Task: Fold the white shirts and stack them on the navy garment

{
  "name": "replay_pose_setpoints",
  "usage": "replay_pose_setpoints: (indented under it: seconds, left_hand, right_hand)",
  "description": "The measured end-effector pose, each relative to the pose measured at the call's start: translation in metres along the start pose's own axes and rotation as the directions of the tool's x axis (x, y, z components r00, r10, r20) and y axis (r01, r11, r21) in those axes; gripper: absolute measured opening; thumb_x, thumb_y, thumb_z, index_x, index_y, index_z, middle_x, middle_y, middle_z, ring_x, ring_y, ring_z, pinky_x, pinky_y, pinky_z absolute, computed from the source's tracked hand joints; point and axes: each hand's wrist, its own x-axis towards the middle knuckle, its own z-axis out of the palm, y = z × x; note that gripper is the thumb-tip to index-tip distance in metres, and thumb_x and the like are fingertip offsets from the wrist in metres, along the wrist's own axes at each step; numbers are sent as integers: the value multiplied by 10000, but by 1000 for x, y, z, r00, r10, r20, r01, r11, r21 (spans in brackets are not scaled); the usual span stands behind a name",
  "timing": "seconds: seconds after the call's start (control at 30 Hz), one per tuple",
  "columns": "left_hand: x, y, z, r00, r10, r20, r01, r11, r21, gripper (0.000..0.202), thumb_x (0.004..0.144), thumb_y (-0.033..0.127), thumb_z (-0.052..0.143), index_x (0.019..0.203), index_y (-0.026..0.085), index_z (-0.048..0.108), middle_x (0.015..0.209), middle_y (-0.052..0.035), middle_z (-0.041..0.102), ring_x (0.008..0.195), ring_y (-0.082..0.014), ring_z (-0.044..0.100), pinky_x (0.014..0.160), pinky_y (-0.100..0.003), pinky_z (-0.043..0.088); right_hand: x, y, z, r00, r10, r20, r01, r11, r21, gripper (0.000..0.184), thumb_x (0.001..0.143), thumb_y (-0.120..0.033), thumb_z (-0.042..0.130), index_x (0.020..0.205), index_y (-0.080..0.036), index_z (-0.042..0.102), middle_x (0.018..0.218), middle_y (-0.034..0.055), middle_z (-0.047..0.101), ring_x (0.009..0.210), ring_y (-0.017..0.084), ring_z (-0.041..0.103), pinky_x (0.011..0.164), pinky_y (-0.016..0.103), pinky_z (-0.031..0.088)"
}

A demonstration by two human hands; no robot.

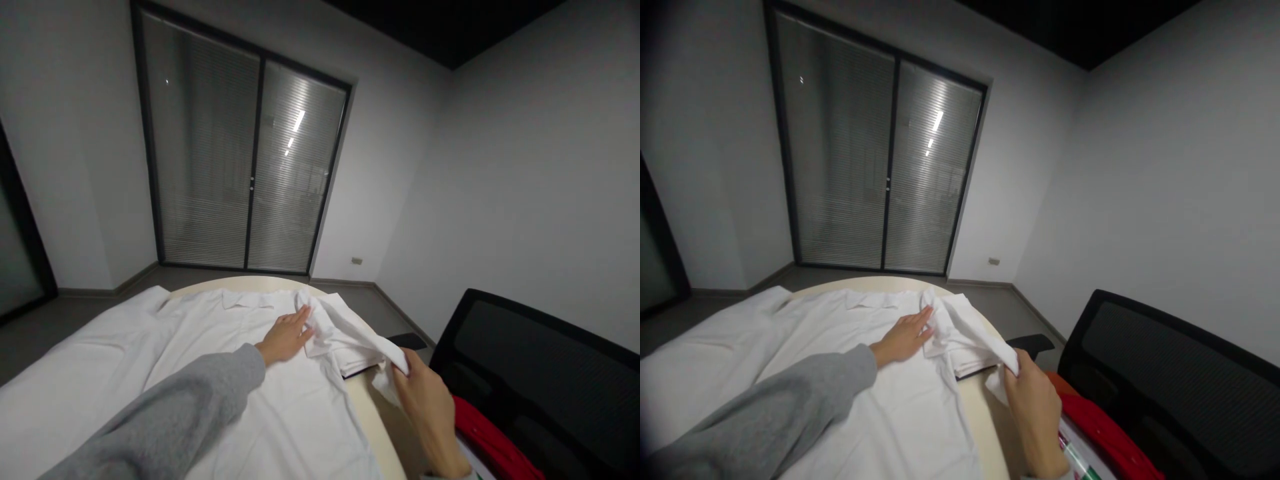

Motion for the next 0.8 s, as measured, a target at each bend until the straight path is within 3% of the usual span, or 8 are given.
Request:
replay_pose_setpoints:
  seconds: [0.13, 0.23, 0.37, 0.5, 0.57, 0.67, 0.73, 0.8]
  left_hand:
    - [4, 8, -16, 980, -153, -125, 90, 909, -408, 622, 1026, 545, 430, 1546, 204, 439, 1706, -134, 300, 1568, -282, 266, 1262, -465, 222]
    - [-3, 19, -38, 949, -291, -123, 178, 814, -554, 632, 1053, 601, 257, 1459, 173, 484, 1537, -197, 508, 1350, -285, 553, 1098, -464, 462]
    - [-45, 35, -86, 923, -356, 147, 341, 577, -742, 841, 977, 798, 168, 1316, 147, 578, 1132, -180, 726, 837, -273, 729, 731, -412, 593]
    - [-121, 36, -138, 867, -345, 358, 461, 288, -839, 806, 882, 863, 431, 1093, 129, 690, 862, -129, 748, 761, -263, 721, 700, -340, 582]
    - [-164, 25, -154, 841, -427, 334, 494, 350, -796, 814, 859, 865, 464, 1161, 144, 693, 935, -144, 767, 858, -301, 743, 742, -360, 592]
    - [-218, 4, -158, 805, -589, 77, 511, 621, -594, 945, 741, 785, 670, 1458, 183, 543, 1383, -170, 672, 1288, -343, 632, 1014, -377, 533]
    - [-244, -5, -151, 806, -589, -65, 517, 753, -407, 1116, 668, 669, 760, 1581, 144, 391, 1494, -189, 587, 1403, -352, 537, 1123, -383, 452]
    - [-259, -8, -141, 822, -556, -125, 502, 810, -303, 1104, 698, 558, 728, 1617, 104, 318, 1278, -170, 717, 1238, -345, 657, 1058, -399, 488]
  right_hand:
    - [6, -34, -39, 997, -79, 10, 75, 976, 203, 370, 926, -342, 521, 1263, -237, 630, 1092, 127, 767, 1010, 334, 724, 771, 370, 479]
    - [3, -84, -60, 932, -343, 122, 221, 799, 559, 535, 858, -370, 640, 1365, -212, 572, 1234, 104, 735, 1108, 290, 691, 934, 380, 495]
    - [-26, -164, -63, 667, -722, 186, 307, 493, 814, 871, 760, -347, 787, 1539, -185, 434, 1480, 122, 600, 1299, 282, 592, 1114, 411, 421]
    - [-74, -216, -39, 450, -831, 328, 321, 493, 809, 1015, 833, -473, 743, 1644, -151, 223, 1370, 174, 675, 1125, 313, 686, 974, 448, 511]
    - [-96, -226, -21, 417, -854, 312, 332, 462, 822, 969, 868, -503, 705, 1649, -207, 214, 1342, 144, 698, 978, 279, 721, 877, 410, 534]
    - [-115, -228, 11, 394, -884, 252, 284, 378, 881, 792, 910, -413, 660, 1608, -236, 330, 1231, 79, 755, 893, 208, 720, 799, 309, 523]
    - [-120, -225, 34, 433, -874, 222, 274, 362, 891, 605, 923, -309, 616, 1508, -230, 485, 1088, 38, 782, 845, 171, 705, 762, 261, 508]
    - [-122, -222, 55, 525, -836, 158, 353, 382, 854, 452, 909, -205, 572, 1358, -225, 616, 1017, 22, 768, 837, 162, 685, 793, 261, 503]
